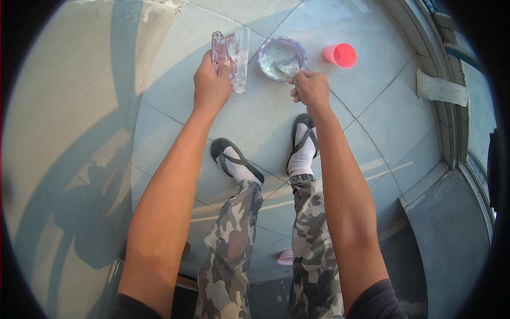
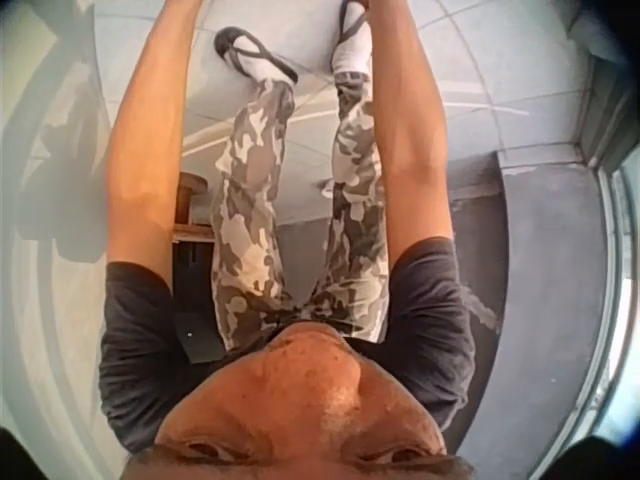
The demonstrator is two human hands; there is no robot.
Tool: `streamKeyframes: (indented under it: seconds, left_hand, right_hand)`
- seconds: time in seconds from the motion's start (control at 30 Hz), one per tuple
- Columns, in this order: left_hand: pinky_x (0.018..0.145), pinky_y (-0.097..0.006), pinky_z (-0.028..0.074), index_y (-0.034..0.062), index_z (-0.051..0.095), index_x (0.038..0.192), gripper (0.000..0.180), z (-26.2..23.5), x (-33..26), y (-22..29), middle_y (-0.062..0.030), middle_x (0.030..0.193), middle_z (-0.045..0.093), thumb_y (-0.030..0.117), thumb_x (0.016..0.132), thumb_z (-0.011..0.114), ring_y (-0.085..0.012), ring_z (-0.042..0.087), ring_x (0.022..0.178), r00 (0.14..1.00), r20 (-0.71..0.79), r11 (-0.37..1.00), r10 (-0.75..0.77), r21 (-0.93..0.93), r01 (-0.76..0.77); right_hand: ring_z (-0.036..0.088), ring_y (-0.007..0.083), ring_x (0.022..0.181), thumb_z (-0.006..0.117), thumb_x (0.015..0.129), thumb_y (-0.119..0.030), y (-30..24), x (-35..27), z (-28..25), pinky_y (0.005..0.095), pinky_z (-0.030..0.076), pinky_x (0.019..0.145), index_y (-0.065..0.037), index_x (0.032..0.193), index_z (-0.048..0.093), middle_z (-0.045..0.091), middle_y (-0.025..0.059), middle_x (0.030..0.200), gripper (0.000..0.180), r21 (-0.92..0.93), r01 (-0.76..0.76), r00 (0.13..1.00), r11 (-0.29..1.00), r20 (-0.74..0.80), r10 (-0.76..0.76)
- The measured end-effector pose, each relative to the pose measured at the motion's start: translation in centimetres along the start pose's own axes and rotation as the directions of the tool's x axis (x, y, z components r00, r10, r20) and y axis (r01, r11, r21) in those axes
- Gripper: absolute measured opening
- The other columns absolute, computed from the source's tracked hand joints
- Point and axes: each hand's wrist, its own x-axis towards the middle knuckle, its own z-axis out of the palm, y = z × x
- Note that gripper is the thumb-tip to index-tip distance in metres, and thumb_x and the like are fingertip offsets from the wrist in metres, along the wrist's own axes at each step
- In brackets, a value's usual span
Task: Applying wall putty to a crack on a wall using a scraper and putty knife.
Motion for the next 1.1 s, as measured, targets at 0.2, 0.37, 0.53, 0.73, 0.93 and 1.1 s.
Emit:
streamKeyframes:
  seconds: [0.2, 0.37, 0.53, 0.73, 0.93, 1.1]
  left_hand:
    - [0.089, -0.043, 0.047, 0.0026, 0.056, 0.121, 0.033, 1.2, 0.4, 0.4, -0.0203, 0.107, 0.067, 0.014, 0.09, 0.054, -0.0361, 0.064, 0.101, 0.998, 0.062, 0.996, -0.033, 0.086, 0.028]
    - [0.09, -0.045, 0.047, 0.0037, 0.055, 0.124, 0.035, 1.3, 0.5, 0.3, -0.0215, 0.11, 0.066, 0.015, 0.09, 0.053, -0.0386, 0.062, 0.104, 0.997, 0.062, 0.993, -0.036, 0.111, 0.029]
    - [0.09, -0.045, 0.047, 0.0028, 0.055, 0.124, 0.036, 0.9, 0.6, 0.7, -0.0219, 0.11, 0.066, 0.014, 0.09, 0.051, -0.0389, 0.062, 0.104, 0.996, 0.081, 0.993, -0.032, 0.119, 0.022]
    - [0.088, -0.043, 0.047, 0.0019, 0.056, 0.121, 0.034, 1.6, 0.1, 0.7, -0.0217, 0.107, 0.067, 0.012, 0.089, 0.052, -0.0377, 0.064, 0.101, 0.998, 0.065, 0.996, -0.018, 0.09, 0.012]
    - [0.087, -0.04, 0.048, 0.0009, 0.058, 0.117, 0.03, 0.5, 0.7, -0.3, -0.0189, 0.104, 0.067, 0.012, 0.09, 0.054, -0.0323, 0.065, 0.095, 0.999, 0.016, 0.999, -0.034, -0.036, 0.034]
    - [0.085, -0.036, 0.048, -0.0008, 0.059, 0.113, 0.027, 0.8, 0.1, -1.2, -0.0148, 0.101, 0.068, 0.014, 0.09, 0.057, -0.0251, 0.065, 0.091, 0.999, -0.008, 0.984, -0.052, -0.169, 0.05]
  right_hand:
    - [0.055, 0.0112, 0.045, 0.058, 0.093, -0.019, -1.3, -1.0, -0.4, 0.0265, 0.044, 0.041, 0.005, 0.085, 0.07, 0.064, 0.0067, 0.066, 0.028, -0.127, 0.025, 1.0, 0.992, 0.012, -0.024]
    - [0.058, 0.0139, 0.047, 0.059, 0.092, -0.015, -1.6, -0.4, -0.3, 0.0295, 0.047, 0.041, 0.007, 0.092, 0.07, 0.068, 0.0093, 0.074, 0.025, -0.142, 0.025, 1.0, 0.99, 0.021, -0.022]
    - [0.059, 0.0144, 0.047, 0.059, 0.091, -0.015, -1.3, 0.3, 0.1, 0.0293, 0.048, 0.041, 0.008, 0.091, 0.069, 0.067, 0.0095, 0.072, 0.025, -0.184, 0.004, 1.0, 0.983, 0.018, -0.001]
    - [0.062, 0.0193, 0.051, 0.064, 0.09, -0.019, -1.0, 0.0, 0.7, 0.0339, 0.052, 0.048, 0.006, 0.078, 0.067, 0.065, 0.0126, 0.064, 0.028, -0.221, 0.1, 0.994, 0.97, -0.032, -0.109]
    - [0.062, 0.0278, 0.09, 0.079, 0.079, -0.03, 1.9, 0.8, -3.8, 0.0435, 0.049, 0.086, 0.009, 0.111, 0.058, 0.062, 0.018, 0.096, 0.055, -0.482, 0.034, 0.85, 0.876, -0.447, -0.278]
    - [0.051, 0.0324, 0.117, 0.085, 0.071, -0.037, 3.0, 4.4, -7.8, 0.0436, 0.043, 0.099, 0.003, 0.14, 0.028, 0.037, 0.0198, 0.139, 0.098, -0.446, 0.409, 0.661, 0.796, -0.457, -0.595]
